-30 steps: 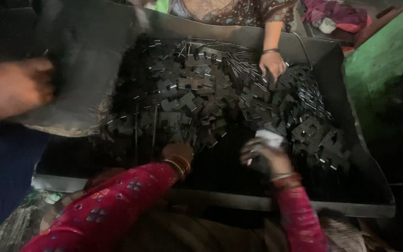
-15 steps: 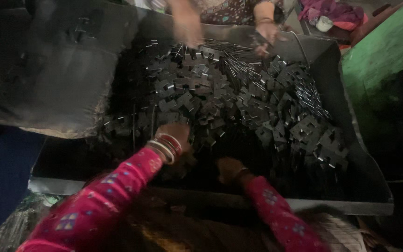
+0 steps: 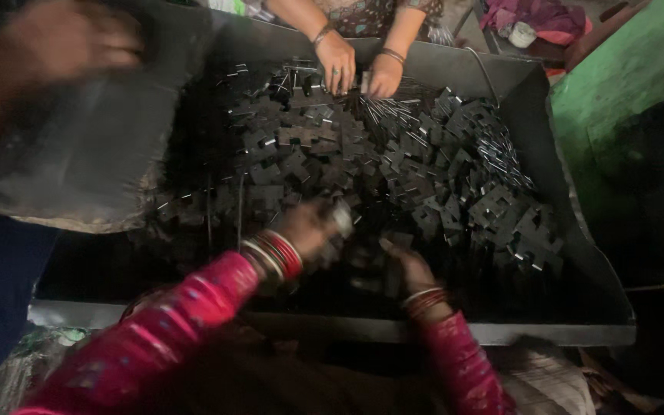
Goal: The person sorts through a bin of black metal pieces by hand, picking them up, turning them over, and placing some back into the pile while setting others aside.
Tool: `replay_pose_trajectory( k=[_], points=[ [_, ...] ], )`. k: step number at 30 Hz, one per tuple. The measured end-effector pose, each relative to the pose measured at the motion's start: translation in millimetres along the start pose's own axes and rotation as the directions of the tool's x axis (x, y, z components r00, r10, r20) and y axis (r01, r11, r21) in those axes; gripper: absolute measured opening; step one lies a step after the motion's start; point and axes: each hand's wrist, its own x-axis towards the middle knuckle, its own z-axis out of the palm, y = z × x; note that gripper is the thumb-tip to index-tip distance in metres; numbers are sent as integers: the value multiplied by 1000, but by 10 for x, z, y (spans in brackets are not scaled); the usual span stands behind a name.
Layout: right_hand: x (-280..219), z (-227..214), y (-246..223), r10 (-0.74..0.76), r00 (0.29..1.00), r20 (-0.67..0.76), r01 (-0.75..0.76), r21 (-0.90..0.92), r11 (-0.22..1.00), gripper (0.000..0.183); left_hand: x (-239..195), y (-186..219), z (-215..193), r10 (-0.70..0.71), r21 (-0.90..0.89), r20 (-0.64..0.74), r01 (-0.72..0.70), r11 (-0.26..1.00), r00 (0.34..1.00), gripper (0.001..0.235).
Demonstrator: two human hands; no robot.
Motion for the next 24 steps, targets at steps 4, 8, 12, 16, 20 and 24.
replay_pose_trajectory(
  k=[4, 8, 12, 16, 20, 24],
  points=[
    [159, 192, 340, -131, 986, 99, 106, 226, 968, 46, -324, -81, 698, 107, 311, 141, -146, 939, 984, 56],
    [299, 38, 147, -345, 939, -14, 233, -710, 664, 43, -180, -170, 535, 173, 599, -29, -121, 791, 985, 20],
    [715, -517, -332, -720, 691, -64, 397, -799, 452, 46, 24, 0, -264, 206, 834, -224, 77, 547, 953, 24],
    [1363, -1320, -604, -932, 356, -74, 468, -849, 246, 57, 60, -86, -1419, 201, 789, -579, 482, 381, 790, 19],
    [1749, -1586, -601, -802, 435, -410, 57, -876, 478, 58, -211, -573, -2324, 174, 645, -760, 696, 316, 626, 22],
    [1802, -1530, -517, -742, 536, -402, 236, -773, 589, 60, -295, -817, -2585, 43, 497, -861, 818, 290, 508, 36]
  ],
)
